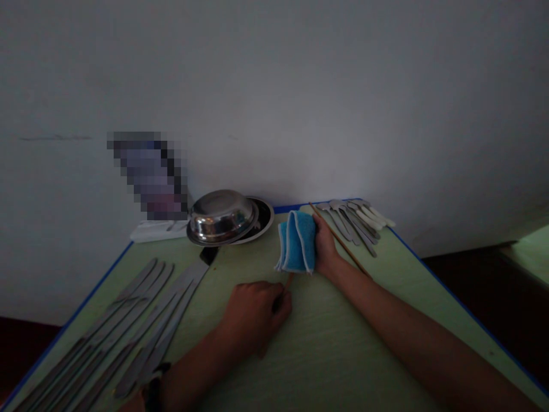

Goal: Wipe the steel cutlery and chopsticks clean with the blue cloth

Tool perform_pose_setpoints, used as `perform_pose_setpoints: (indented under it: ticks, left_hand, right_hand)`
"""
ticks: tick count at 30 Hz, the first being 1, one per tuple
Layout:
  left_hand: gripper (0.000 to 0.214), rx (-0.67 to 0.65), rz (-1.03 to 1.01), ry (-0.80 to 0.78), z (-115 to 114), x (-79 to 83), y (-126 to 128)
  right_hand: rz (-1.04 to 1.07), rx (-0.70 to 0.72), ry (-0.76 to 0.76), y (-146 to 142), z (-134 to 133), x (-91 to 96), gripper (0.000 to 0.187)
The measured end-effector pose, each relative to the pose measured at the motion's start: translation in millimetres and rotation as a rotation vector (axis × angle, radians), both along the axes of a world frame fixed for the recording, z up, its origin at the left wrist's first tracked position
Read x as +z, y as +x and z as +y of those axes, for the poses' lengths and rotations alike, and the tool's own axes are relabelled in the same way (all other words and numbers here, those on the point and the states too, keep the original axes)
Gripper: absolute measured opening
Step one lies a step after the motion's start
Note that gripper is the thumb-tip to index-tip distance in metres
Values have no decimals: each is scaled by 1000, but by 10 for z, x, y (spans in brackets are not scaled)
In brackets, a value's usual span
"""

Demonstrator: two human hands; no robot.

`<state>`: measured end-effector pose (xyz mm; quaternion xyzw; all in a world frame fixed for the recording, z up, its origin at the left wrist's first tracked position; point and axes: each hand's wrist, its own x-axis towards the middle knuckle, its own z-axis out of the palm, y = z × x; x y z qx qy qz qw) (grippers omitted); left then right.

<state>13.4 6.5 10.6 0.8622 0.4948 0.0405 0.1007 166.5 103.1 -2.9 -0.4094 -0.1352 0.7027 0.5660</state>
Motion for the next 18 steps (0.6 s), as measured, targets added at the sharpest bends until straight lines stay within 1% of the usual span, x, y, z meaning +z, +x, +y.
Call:
perform_pose_setpoints:
  ticks: [3, 9, 15, 18]
  left_hand:
    - [33, -7, 3, -5, -2, 4, -6]
    - [33, -9, -13, -8, 0, 3, -8]
    - [34, -14, -4, 5, 7, -17, -4]
    - [33, -12, -16, 7, 9, -27, -9]
  right_hand:
    - [-2, 4, -18, -2, -6, 7, 32]
    - [-56, -57, -15, -11, 3, -20, 30]
    - [-21, -33, -47, -15, -20, 20, 31]
    - [-5, -11, -36, -11, -24, 31, 31]
